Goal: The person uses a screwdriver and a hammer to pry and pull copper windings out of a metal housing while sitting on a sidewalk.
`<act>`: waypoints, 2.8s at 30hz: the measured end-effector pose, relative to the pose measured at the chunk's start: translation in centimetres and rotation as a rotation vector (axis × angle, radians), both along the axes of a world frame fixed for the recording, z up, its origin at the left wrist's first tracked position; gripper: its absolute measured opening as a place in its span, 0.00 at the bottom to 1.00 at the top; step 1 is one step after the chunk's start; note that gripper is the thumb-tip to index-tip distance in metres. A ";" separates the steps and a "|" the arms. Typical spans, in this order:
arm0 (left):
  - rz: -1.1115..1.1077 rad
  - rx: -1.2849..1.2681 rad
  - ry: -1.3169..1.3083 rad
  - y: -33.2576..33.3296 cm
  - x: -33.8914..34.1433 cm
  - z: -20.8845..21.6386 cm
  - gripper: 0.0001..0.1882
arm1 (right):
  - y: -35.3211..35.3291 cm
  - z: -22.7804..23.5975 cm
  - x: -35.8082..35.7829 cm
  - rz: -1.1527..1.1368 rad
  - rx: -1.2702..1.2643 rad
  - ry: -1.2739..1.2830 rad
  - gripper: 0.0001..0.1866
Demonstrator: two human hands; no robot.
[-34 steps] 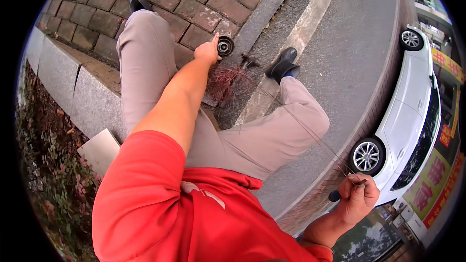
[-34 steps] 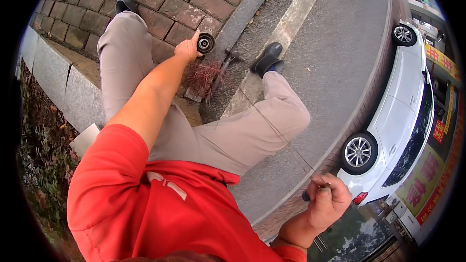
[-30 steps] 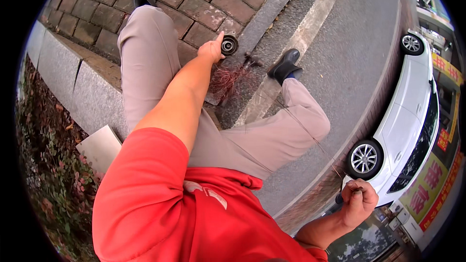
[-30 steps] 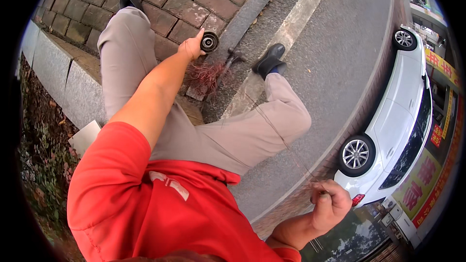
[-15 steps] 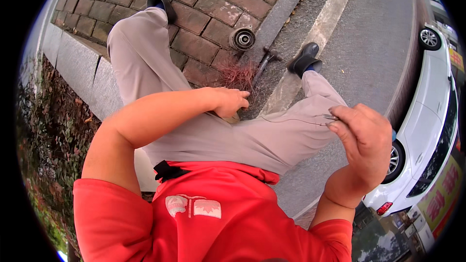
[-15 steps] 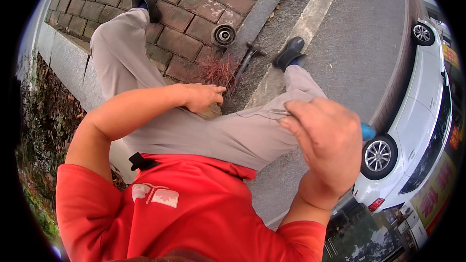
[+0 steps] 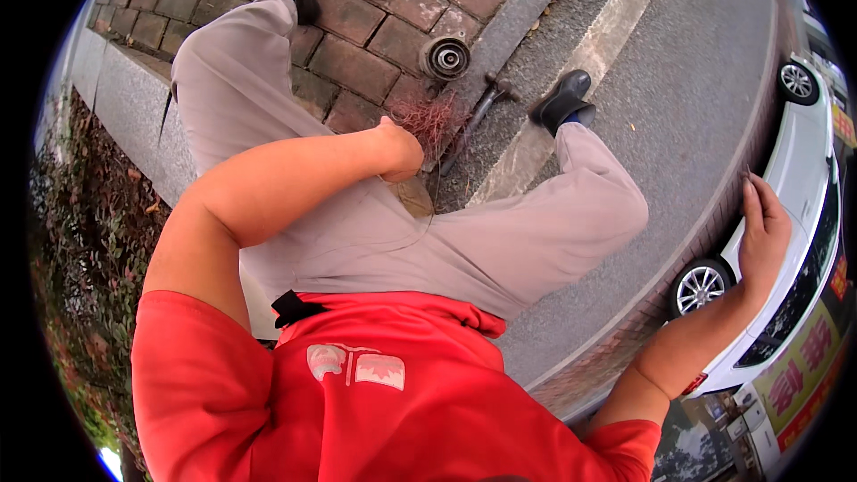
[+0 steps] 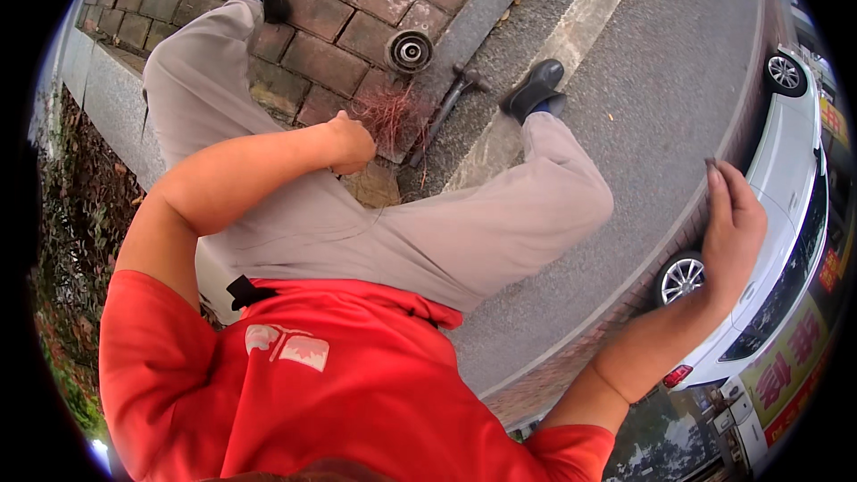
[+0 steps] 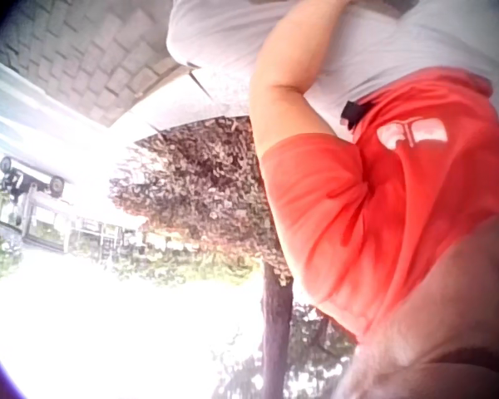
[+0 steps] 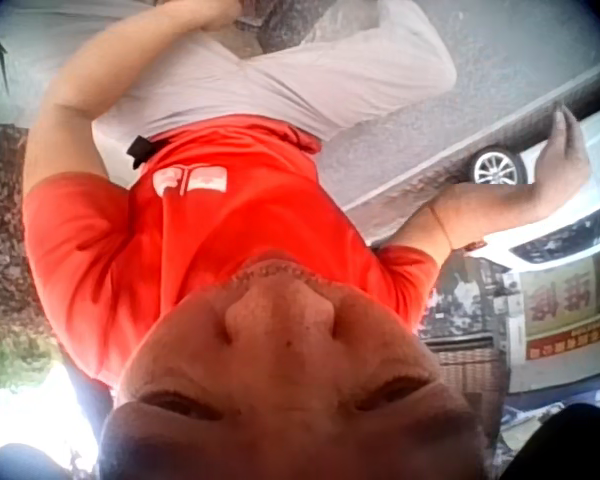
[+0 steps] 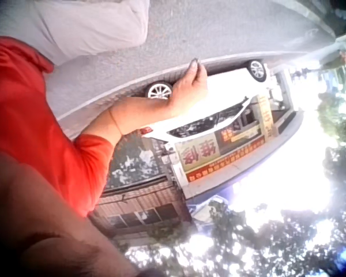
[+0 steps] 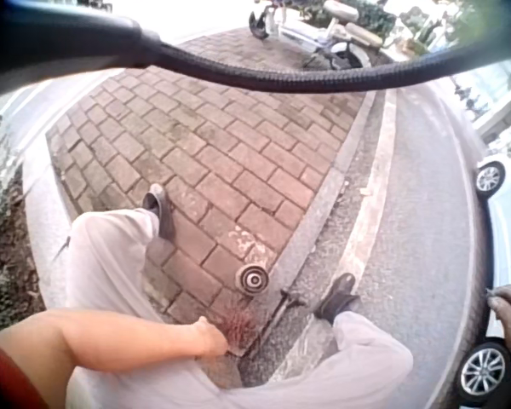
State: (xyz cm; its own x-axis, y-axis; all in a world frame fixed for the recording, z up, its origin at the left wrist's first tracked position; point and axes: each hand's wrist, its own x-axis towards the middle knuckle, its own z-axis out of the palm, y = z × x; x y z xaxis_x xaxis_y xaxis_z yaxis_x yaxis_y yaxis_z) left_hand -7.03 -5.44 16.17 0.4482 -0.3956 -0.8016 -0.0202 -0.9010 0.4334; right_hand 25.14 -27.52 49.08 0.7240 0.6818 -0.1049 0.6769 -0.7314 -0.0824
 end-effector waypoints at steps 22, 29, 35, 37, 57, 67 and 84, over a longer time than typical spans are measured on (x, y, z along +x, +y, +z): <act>0.070 -0.067 -0.226 -0.1 3.3 4.2 0.21 | 14.0 -45.2 -12.6 0.377 -0.511 0.419 0.12; 0.176 -0.169 -0.085 0.5 2.3 1.9 0.41 | 15.6 -44.3 -11.9 0.324 -0.328 0.433 0.13; 0.132 -0.164 -0.007 0.4 3.3 2.6 0.42 | 16.3 -43.2 -13.2 0.383 -0.549 0.365 0.11; 0.103 -0.165 0.023 0.1 3.4 2.2 0.42 | 16.4 -43.3 -13.5 0.328 -0.575 0.346 0.13; 0.687 0.153 -0.461 11.5 4.8 5.6 0.27 | 16.2 -44.0 -14.4 0.443 -0.503 0.288 0.17; 0.880 -1.327 -0.407 11.4 4.3 9.5 0.35 | 15.8 -43.2 -13.4 0.339 -0.418 0.425 0.24; 0.344 0.403 -0.242 5.6 2.6 -5.7 0.35 | 13.2 -46.7 -12.1 0.380 -0.471 0.376 0.16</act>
